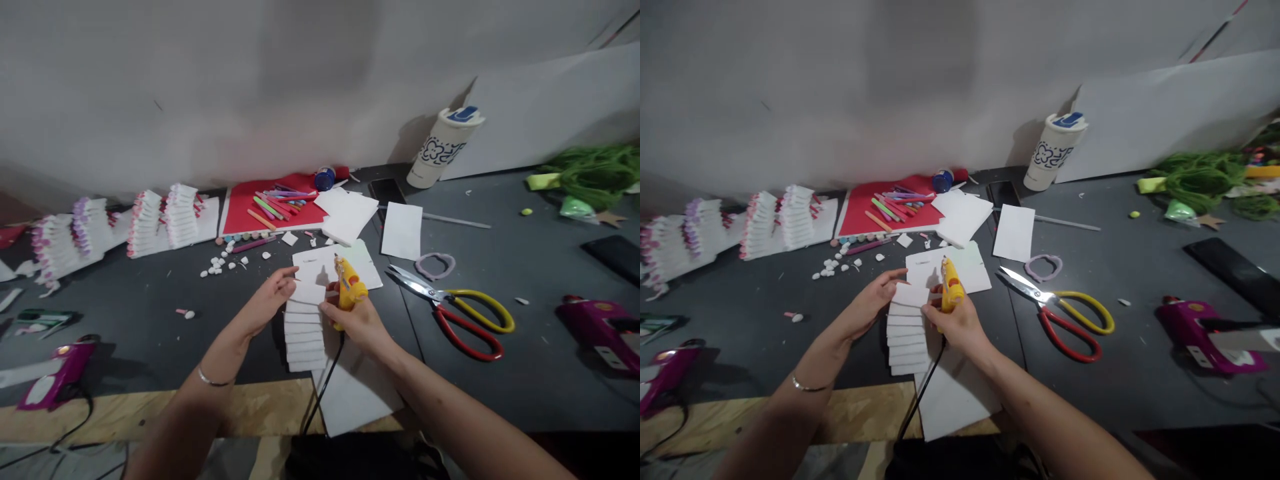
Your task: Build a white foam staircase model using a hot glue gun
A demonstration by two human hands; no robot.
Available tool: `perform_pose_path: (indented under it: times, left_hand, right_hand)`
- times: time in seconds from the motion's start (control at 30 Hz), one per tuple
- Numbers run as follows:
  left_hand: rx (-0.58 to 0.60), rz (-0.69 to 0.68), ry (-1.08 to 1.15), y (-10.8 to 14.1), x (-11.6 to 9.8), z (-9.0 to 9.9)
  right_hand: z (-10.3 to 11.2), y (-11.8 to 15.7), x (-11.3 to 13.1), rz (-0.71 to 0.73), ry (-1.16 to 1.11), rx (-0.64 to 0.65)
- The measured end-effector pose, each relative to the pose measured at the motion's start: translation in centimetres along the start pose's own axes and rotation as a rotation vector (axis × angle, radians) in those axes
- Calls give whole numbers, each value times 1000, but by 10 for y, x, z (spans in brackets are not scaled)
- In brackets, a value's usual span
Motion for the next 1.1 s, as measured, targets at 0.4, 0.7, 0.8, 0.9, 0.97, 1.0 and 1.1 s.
perform_pose_path:
  times: [0.4, 0.7, 0.8, 0.9, 0.97, 1.0, 1.1]
  left_hand:
    - [101, 69, -177, 26, 16, -1]
    - [90, 70, -53, 24, 15, -7]
    - [48, 53, -95, 23, 14, -6]
    - [-29, 47, -152, 23, 12, -4]
    - [-56, 43, -182, 23, 11, -4]
    - [-60, 40, -194, 23, 10, -5]
    - [-52, 30, -223, 23, 9, -7]
  right_hand:
    - [10, -1, 3, 53, -112, -57]
    - [10, -4, 1, 53, -194, -9]
    - [10, -4, 1, 53, -194, -13]
    - [9, -3, 1, 48, -180, 8]
    - [8, -3, 0, 43, -174, 12]
    - [9, -3, 0, 40, -177, 10]
    - [9, -3, -1, 43, -197, 5]
Point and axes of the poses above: each hand's wrist, its own y-axis away from the middle knuckle, its own z-axis out of the back of the hand, x = y × z, the point moved 7 cm from there along -y, towards the middle knuckle, and after that the axes turned 8 degrees about y, right-handed, at the moved point
